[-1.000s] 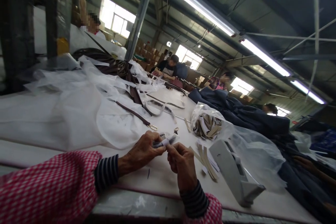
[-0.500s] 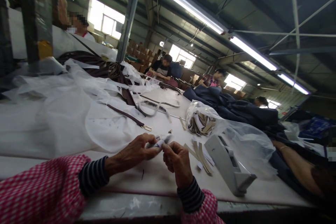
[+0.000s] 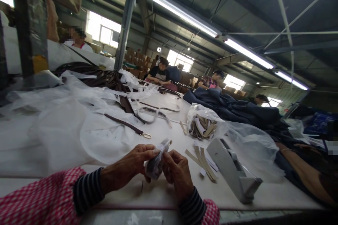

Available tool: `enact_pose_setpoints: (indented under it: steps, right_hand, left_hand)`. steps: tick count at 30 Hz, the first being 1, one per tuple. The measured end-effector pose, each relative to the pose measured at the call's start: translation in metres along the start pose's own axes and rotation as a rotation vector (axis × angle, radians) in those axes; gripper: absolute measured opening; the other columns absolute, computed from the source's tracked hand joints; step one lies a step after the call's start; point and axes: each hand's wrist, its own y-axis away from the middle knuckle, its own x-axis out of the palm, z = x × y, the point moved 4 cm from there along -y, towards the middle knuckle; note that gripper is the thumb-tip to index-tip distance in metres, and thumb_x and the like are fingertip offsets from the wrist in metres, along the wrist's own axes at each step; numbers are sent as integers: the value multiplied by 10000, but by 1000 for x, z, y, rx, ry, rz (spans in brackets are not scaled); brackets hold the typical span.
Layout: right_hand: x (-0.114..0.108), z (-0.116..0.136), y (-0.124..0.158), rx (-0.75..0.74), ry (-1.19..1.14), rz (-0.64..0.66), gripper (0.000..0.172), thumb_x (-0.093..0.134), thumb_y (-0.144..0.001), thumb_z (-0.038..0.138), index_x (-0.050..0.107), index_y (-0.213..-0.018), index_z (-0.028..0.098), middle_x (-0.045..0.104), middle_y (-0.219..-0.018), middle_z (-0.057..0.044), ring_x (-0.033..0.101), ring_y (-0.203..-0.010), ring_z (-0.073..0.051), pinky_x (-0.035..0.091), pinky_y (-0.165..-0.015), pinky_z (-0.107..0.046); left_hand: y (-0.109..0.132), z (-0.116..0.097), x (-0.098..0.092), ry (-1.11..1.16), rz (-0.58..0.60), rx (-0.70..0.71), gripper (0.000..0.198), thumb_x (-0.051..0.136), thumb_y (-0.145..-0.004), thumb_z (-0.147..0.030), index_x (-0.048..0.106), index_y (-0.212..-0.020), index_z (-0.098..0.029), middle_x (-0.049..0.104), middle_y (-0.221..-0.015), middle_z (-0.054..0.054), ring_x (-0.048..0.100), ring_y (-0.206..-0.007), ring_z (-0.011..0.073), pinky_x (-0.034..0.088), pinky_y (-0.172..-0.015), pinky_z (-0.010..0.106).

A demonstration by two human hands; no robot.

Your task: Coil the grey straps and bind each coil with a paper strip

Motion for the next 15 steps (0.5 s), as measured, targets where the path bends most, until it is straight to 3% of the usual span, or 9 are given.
enact_pose_setpoints:
  steps: [4,6,9,12,15]
  right_hand:
    - [-7,34,15,-427,552,-204,212,733,-868,307,619,-1002,188,596,-778,7,533,-614,-119,448,-565,-233]
    - [-1,53,22,-683,851,-205,229,640,-935,232,626,-1164,225,629,-972,-51,593,-756,-165,507,-679,-284]
    - [12,71,24,-891,1184,-46,287,510,-1002,172,633,-1247,259,617,-1185,-105,627,-948,-219,534,-763,-315]
    - [17,75,24,-891,1364,159,357,456,-999,104,588,-1307,227,643,-1161,-104,672,-853,-189,526,-662,-265]
    - [11,71,25,-1009,1481,194,371,401,-975,58,586,-1275,178,666,-1079,-121,692,-769,-193,518,-620,-277]
  left_hand:
    - [-4,9,1,-39,-53,-40,403,666,-896,-536,611,-875,-137,611,-740,31,558,-598,135,471,-515,227]
    - [-5,7,1,-104,-65,-22,405,663,-890,-542,591,-836,-147,596,-705,15,553,-565,130,446,-494,219]
    - [-3,-4,5,-203,-25,35,359,652,-895,-500,634,-870,-142,591,-704,6,541,-560,120,411,-489,206]
    - [4,-16,9,-244,21,74,319,670,-873,-458,687,-912,-142,583,-705,0,526,-584,118,413,-517,212]
    - [6,-17,8,-193,60,36,339,753,-782,-479,697,-803,-145,575,-695,5,518,-595,126,425,-528,232]
